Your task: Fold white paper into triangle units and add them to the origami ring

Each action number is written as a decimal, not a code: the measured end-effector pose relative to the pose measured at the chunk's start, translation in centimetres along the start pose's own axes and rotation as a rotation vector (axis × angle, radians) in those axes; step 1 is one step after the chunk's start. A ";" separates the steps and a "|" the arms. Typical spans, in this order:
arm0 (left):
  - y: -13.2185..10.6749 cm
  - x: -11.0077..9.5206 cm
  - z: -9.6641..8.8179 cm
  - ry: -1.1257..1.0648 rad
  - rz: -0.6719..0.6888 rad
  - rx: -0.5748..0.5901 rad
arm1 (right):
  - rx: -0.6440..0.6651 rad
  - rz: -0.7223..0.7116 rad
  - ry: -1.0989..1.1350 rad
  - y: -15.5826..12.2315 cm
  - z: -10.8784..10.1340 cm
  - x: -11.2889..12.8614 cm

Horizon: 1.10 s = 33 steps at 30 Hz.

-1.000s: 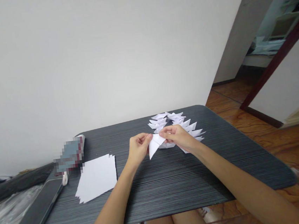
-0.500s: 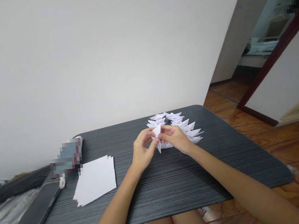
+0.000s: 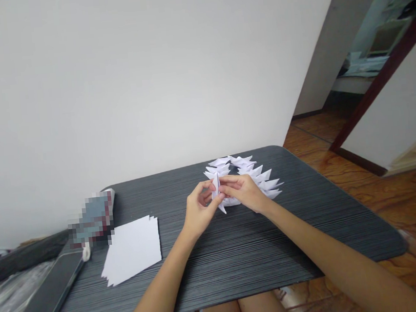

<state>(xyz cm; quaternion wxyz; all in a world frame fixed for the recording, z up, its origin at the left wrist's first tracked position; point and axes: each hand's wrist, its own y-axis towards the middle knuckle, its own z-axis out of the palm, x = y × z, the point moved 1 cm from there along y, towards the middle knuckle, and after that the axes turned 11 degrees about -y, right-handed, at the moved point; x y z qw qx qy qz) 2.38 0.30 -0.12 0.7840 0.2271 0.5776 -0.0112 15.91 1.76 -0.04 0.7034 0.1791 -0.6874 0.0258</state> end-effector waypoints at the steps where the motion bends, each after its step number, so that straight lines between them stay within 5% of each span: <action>1: 0.0 -0.1 0.0 0.003 -0.002 -0.008 | -0.017 -0.016 -0.021 0.0 -0.1 0.2; 23: -0.1 -0.4 0.1 -0.025 -0.010 -0.034 | 0.035 -0.079 -0.004 0.0 -0.5 0.2; 33: 0.1 -0.4 -0.3 0.001 0.009 -0.070 | -0.013 -0.215 -0.251 -0.2 -0.6 0.7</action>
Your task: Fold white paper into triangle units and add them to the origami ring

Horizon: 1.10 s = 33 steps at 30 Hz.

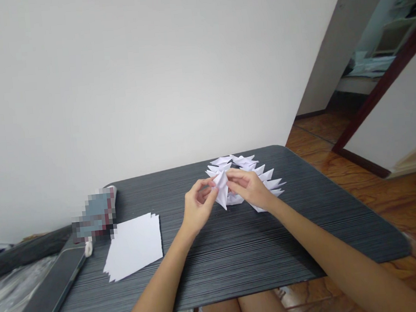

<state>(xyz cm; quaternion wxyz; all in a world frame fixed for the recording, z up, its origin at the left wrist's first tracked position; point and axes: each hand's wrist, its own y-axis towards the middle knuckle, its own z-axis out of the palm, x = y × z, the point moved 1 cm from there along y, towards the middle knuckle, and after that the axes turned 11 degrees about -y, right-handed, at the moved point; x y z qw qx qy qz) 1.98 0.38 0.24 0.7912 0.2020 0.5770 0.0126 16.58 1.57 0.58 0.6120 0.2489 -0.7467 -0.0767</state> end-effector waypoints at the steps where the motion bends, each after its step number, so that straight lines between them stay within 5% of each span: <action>1: 0.0 0.1 0.0 0.016 0.009 -0.005 | -0.022 -0.025 -0.035 0.0 0.1 -0.1; 12: -0.4 0.7 0.4 0.102 -0.026 0.103 | -0.112 0.034 -0.244 -0.3 0.8 -1.7; 22: -0.6 0.8 -0.5 0.754 0.210 -0.054 | -0.103 -0.045 -0.474 -0.4 0.8 -0.7; 28: -0.2 0.2 -0.6 0.439 0.096 -0.112 | -0.028 0.227 -0.067 -0.5 1.1 -0.6; 33: 0.1 -0.5 -0.3 0.111 -0.068 -0.150 | -0.076 0.228 0.042 -0.1 0.6 -0.3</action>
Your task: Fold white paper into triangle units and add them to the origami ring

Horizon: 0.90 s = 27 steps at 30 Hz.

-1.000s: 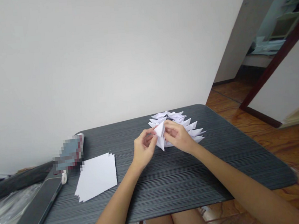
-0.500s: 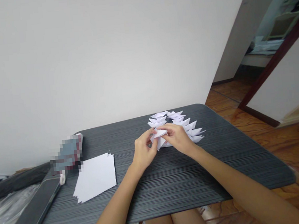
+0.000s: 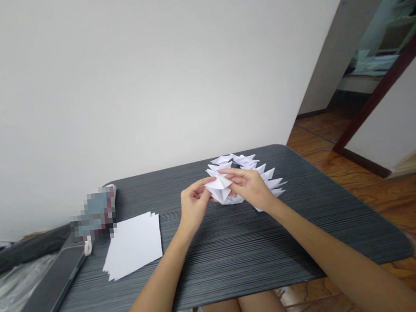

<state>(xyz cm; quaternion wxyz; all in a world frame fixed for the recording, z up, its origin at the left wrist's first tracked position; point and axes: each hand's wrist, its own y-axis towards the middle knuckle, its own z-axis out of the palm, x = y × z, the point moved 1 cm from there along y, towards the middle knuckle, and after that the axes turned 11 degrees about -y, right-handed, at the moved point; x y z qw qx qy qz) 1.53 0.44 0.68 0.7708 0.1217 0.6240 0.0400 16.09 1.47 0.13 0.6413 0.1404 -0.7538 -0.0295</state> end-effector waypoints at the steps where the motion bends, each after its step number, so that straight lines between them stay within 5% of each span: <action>1: 0.0 0.0 0.1 -0.011 -0.002 -0.020 | 0.001 0.014 -0.012 0.0 0.0 -0.1; 11: -0.5 1.1 0.4 0.062 0.027 0.073 | -0.094 -0.101 -0.316 -0.4 -0.1 -1.3; 20: -1.1 2.1 0.6 0.307 0.318 0.008 | -0.193 -0.192 -0.499 -0.5 -0.2 -1.1; 24: -0.9 2.0 0.6 0.190 0.208 -0.009 | -0.163 -0.153 -0.450 -0.5 -0.1 -1.1; 27: -0.5 1.5 0.3 0.071 0.142 -0.055 | -0.025 -0.187 -0.277 -0.4 -0.2 -0.4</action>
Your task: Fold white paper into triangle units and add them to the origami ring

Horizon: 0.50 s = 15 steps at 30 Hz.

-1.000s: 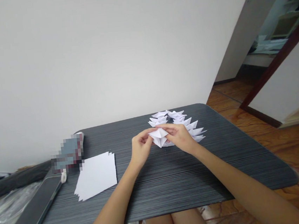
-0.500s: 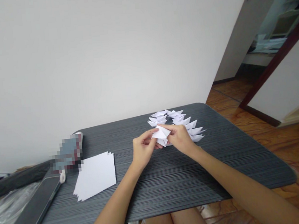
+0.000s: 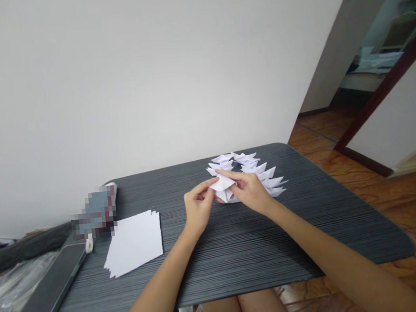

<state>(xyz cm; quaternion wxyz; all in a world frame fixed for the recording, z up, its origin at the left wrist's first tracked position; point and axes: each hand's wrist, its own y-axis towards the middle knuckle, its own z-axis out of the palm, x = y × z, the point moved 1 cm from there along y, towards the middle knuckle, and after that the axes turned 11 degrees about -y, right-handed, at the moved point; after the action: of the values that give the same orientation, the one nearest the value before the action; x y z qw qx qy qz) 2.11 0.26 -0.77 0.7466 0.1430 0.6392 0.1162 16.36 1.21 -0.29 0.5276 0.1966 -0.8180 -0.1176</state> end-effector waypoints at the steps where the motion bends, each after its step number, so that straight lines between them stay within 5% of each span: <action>1: 0.2 -0.1 -0.1 -0.033 -0.009 -0.025 | 0.046 -0.028 0.065 0.1 -0.2 0.3; 9: 0.5 -0.1 -0.6 -0.308 -0.100 0.067 | 0.214 -0.058 0.262 0.6 -1.5 0.6; 15: 0.3 -0.5 -0.4 0.004 -0.080 0.013 | 0.153 0.083 0.319 0.7 -0.7 0.3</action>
<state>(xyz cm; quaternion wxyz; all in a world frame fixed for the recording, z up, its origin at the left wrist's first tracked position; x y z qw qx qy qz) 1.66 0.41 -0.29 0.7486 0.1220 0.6465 0.0825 16.73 1.75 0.54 0.6386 0.2182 -0.7380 -0.0004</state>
